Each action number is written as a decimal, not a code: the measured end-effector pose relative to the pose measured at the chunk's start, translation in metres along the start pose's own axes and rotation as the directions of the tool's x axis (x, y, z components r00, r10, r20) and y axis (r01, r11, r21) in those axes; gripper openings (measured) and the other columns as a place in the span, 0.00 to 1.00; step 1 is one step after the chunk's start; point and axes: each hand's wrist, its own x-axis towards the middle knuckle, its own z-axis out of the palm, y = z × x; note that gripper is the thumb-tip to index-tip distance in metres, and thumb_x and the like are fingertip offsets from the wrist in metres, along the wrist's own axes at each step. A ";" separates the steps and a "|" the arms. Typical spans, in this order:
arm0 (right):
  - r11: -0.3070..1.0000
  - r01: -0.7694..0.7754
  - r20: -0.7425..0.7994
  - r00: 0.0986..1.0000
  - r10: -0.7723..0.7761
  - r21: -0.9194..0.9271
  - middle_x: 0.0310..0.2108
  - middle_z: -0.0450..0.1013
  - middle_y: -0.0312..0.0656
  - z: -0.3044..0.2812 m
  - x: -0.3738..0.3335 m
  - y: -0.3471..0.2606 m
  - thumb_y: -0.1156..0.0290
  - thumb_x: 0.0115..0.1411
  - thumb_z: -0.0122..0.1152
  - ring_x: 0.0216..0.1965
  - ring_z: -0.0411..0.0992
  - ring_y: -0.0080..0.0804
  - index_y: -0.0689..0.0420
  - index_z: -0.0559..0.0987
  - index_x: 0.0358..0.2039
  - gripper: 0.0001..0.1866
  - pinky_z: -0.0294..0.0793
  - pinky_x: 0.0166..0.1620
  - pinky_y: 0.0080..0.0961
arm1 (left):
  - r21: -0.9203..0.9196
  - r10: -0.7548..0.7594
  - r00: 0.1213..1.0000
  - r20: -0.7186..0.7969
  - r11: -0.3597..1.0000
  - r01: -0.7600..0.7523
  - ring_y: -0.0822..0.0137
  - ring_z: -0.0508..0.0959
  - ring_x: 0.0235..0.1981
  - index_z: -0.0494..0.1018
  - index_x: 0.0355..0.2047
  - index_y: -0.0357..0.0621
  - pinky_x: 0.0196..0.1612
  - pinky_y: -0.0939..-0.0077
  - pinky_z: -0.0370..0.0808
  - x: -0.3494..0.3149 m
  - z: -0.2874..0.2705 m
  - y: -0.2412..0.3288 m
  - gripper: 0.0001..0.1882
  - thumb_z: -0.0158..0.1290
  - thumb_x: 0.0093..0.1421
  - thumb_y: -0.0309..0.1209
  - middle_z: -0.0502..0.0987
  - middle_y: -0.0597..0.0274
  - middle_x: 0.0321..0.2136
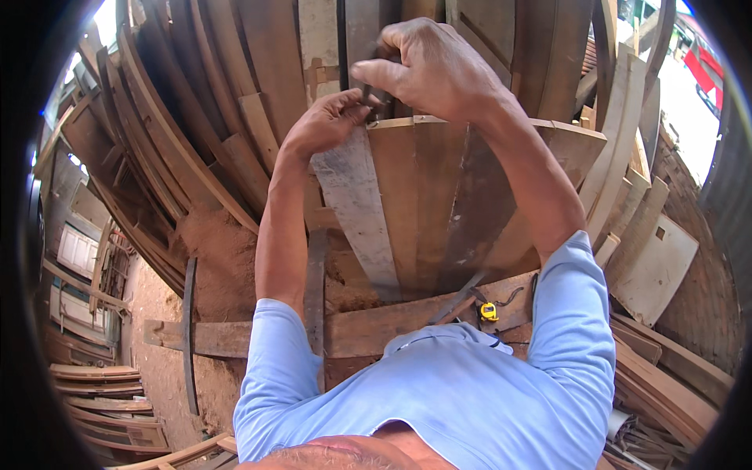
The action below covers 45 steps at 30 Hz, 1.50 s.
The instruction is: The person pulls nails from a curved wooden board using pliers, sets it aside to retrieve a straight wooden plank, and then aligns the plank against the curved board on a workbench.
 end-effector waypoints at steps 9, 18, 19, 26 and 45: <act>0.880 0.135 -0.393 0.917 0.063 0.455 0.20 0.66 0.29 0.050 0.041 0.050 0.54 0.69 0.55 0.24 0.65 0.16 0.56 0.74 0.23 0.22 0.65 0.28 0.20 | 0.174 -0.007 0.984 -0.178 0.984 0.038 0.74 0.72 0.30 0.77 0.47 0.51 0.38 0.74 0.71 0.005 0.007 0.010 0.12 0.50 0.69 0.38 0.78 0.65 0.27; 0.765 0.146 -0.395 0.906 0.151 0.627 0.15 0.65 0.27 0.052 0.069 0.026 0.54 0.71 0.51 0.14 0.59 0.12 0.54 0.75 0.25 0.21 0.54 0.17 0.14 | -0.043 0.036 0.997 -0.069 0.998 -0.039 0.74 0.75 0.30 0.77 0.50 0.54 0.38 0.75 0.72 -0.004 0.005 0.004 0.15 0.54 0.66 0.41 0.80 0.66 0.30; 0.787 0.147 -0.415 0.898 0.148 0.599 0.14 0.64 0.27 0.052 0.070 0.027 0.54 0.71 0.51 0.14 0.58 0.12 0.54 0.75 0.24 0.21 0.54 0.16 0.14 | -0.009 0.037 0.996 -0.087 0.999 -0.038 0.73 0.75 0.29 0.77 0.49 0.54 0.37 0.74 0.72 -0.005 0.006 0.008 0.14 0.54 0.66 0.42 0.81 0.66 0.29; 0.570 0.036 -0.243 0.925 0.291 0.821 0.14 0.59 0.25 0.039 0.075 0.032 0.55 0.71 0.52 0.13 0.52 0.12 0.52 0.76 0.31 0.16 0.53 0.16 0.17 | 0.225 -0.011 0.976 -0.219 0.972 0.062 0.62 0.76 0.26 0.78 0.43 0.53 0.33 0.69 0.71 -0.011 0.012 0.023 0.12 0.54 0.66 0.43 0.79 0.61 0.24; 0.343 -0.086 0.036 0.988 0.152 0.935 0.33 0.79 0.42 0.018 0.075 0.050 0.66 0.70 0.53 0.26 0.75 0.26 0.57 0.67 0.62 0.22 0.78 0.32 0.27 | 0.305 0.018 0.947 -0.321 0.948 0.086 0.48 0.81 0.36 0.75 0.44 0.47 0.38 0.62 0.74 -0.015 0.020 0.031 0.13 0.52 0.65 0.40 0.82 0.52 0.30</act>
